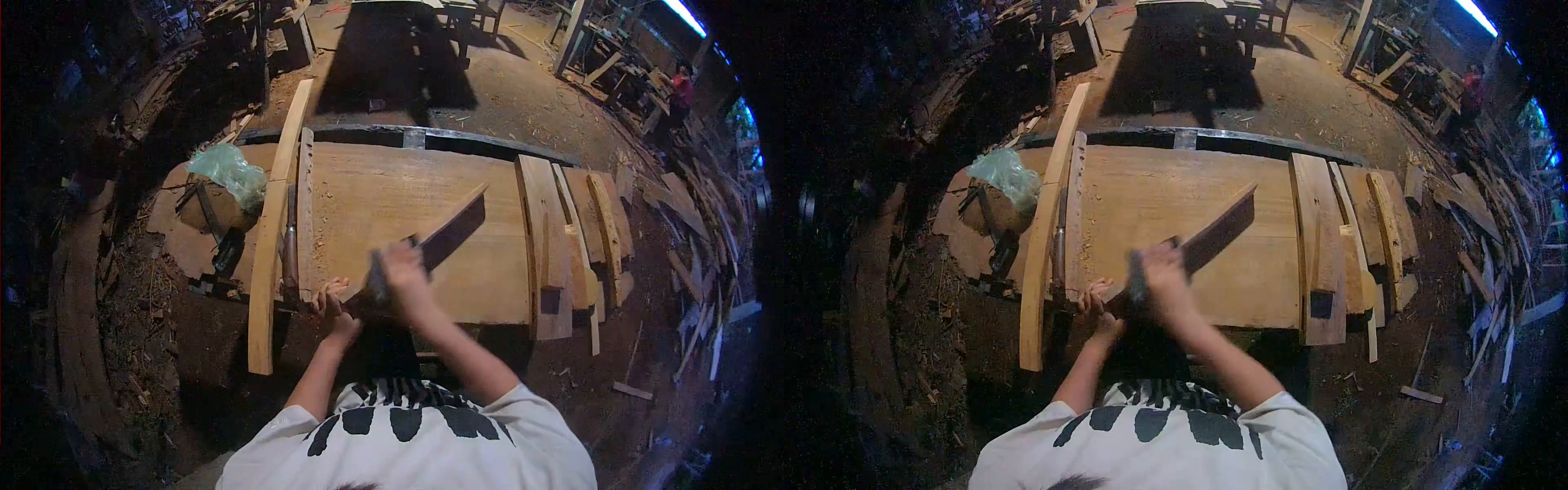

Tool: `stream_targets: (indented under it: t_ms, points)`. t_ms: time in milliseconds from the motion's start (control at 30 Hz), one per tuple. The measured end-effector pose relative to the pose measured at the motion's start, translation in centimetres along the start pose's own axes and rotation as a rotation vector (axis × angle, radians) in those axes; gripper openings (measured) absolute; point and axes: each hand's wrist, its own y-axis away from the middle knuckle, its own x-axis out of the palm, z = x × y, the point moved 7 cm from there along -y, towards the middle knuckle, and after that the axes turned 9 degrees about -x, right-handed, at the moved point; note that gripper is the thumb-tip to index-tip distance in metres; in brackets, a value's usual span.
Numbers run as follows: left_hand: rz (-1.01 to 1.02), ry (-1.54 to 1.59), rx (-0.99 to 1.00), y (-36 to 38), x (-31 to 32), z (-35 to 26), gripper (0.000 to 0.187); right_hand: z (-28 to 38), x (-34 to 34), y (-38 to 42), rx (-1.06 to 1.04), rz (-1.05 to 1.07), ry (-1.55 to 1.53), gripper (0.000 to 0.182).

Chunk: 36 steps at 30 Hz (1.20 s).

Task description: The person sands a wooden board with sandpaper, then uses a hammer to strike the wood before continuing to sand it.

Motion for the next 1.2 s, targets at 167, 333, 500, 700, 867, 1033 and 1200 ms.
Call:
stream_targets:
  t_ms: [167,333,500,700,867,1033,1200]
  points:
    - [0.016,-0.122,0.108,-0.5,-0.9,-1.7,0.057,7.5,-0.5,1.7,-0.241,0.113,-0.635,0.061]
    - [0.064,0.017,-0.042,-1.8,-3.4,-3.5,0.061,-10.5,2.1,0.5,-0.052,-0.104,-0.215,0.04]
    - [0.001,-0.031,-0.063,-0.1,-3.1,-2.3,0.061,-19.3,-2.8,-0.7,0.02,-0.272,-0.156,0.03]
    - [0.036,-0.104,0.126,-1.7,-3.3,-5.5,0.042,2.8,-1.3,-0.7,-0.111,0.065,-0.356,0.043]
    - [-0.108,0.518,-0.04,0.1,-0.4,0.5,0.026,6.8,-0.1,1.8,-0.176,0.145,-0.629,0.053]
    - [0.09,0.008,-0.038,-2.0,-3.6,-3.8,0.062,-15.8,-0.7,0.3,0.43,-0.208,-0.805,0.029]
    - [-0.012,-0.056,0.034,-1.0,-2.8,-3.1,0.07,-20.6,-0.1,0.7,0.397,-0.395,-0.447,0.014]
